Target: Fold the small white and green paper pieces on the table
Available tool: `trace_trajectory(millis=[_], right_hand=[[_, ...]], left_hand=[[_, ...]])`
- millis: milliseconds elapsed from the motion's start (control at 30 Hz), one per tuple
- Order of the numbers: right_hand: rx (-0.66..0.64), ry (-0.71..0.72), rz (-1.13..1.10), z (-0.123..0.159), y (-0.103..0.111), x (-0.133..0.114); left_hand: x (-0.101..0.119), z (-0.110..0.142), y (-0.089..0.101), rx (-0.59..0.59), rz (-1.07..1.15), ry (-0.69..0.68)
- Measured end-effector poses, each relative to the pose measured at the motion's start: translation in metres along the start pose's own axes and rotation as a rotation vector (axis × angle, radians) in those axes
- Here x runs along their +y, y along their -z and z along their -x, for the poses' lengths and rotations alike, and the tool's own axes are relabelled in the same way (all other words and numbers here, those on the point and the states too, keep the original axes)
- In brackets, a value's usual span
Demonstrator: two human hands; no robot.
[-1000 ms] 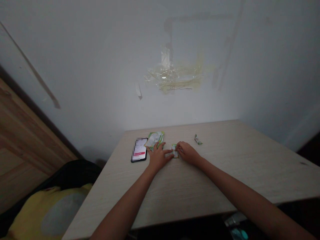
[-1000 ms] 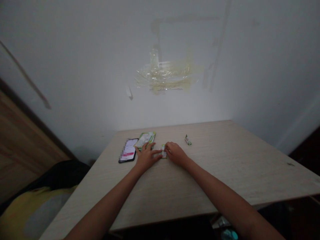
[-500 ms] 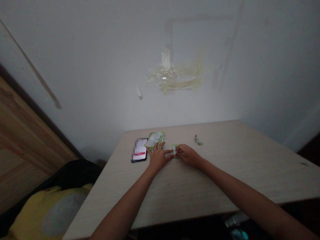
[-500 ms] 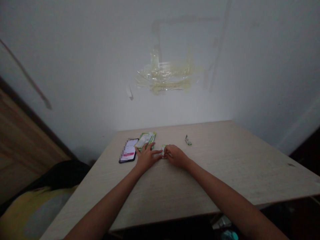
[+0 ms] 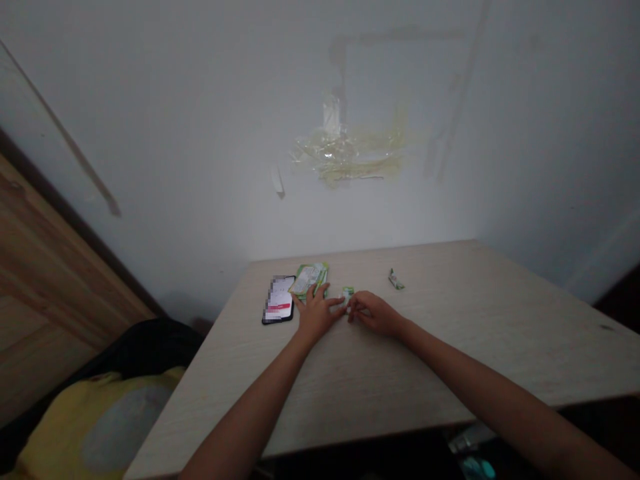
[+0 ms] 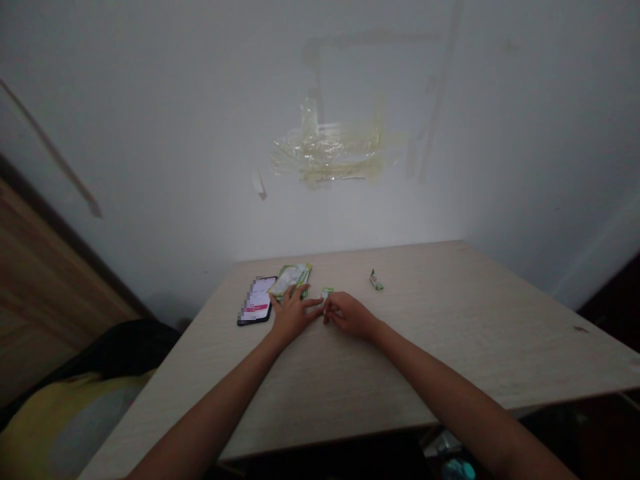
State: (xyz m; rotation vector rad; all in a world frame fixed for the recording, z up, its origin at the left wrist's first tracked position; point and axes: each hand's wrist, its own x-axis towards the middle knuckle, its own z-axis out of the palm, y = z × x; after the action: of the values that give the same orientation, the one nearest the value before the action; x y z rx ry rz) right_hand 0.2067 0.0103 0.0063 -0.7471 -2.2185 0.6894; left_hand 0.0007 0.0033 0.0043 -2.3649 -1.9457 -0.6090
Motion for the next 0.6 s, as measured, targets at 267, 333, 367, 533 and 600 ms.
trace_trajectory(millis=[267,333,367,533,600], right_hand=[[0.215,-0.123,-0.072,-0.006,0.001,0.013],[0.224,-0.144,0.02,-0.008,0.001,0.017],[0.218,-0.142,0.067,-0.009,0.0,0.019],[0.106,-0.069,0.199,-0.011,-0.002,0.03],[0.109,-0.065,0.203,-0.01,-0.001,0.033]], left_hand=[[-0.003,-0.002,-0.004,0.008,0.023,-0.015],[-0.004,-0.002,-0.003,-0.004,0.031,-0.007],[-0.004,-0.002,-0.003,-0.006,0.032,-0.003],[-0.005,-0.002,-0.003,0.037,0.01,-0.007],[-0.006,-0.002,-0.004,0.052,-0.008,0.004]])
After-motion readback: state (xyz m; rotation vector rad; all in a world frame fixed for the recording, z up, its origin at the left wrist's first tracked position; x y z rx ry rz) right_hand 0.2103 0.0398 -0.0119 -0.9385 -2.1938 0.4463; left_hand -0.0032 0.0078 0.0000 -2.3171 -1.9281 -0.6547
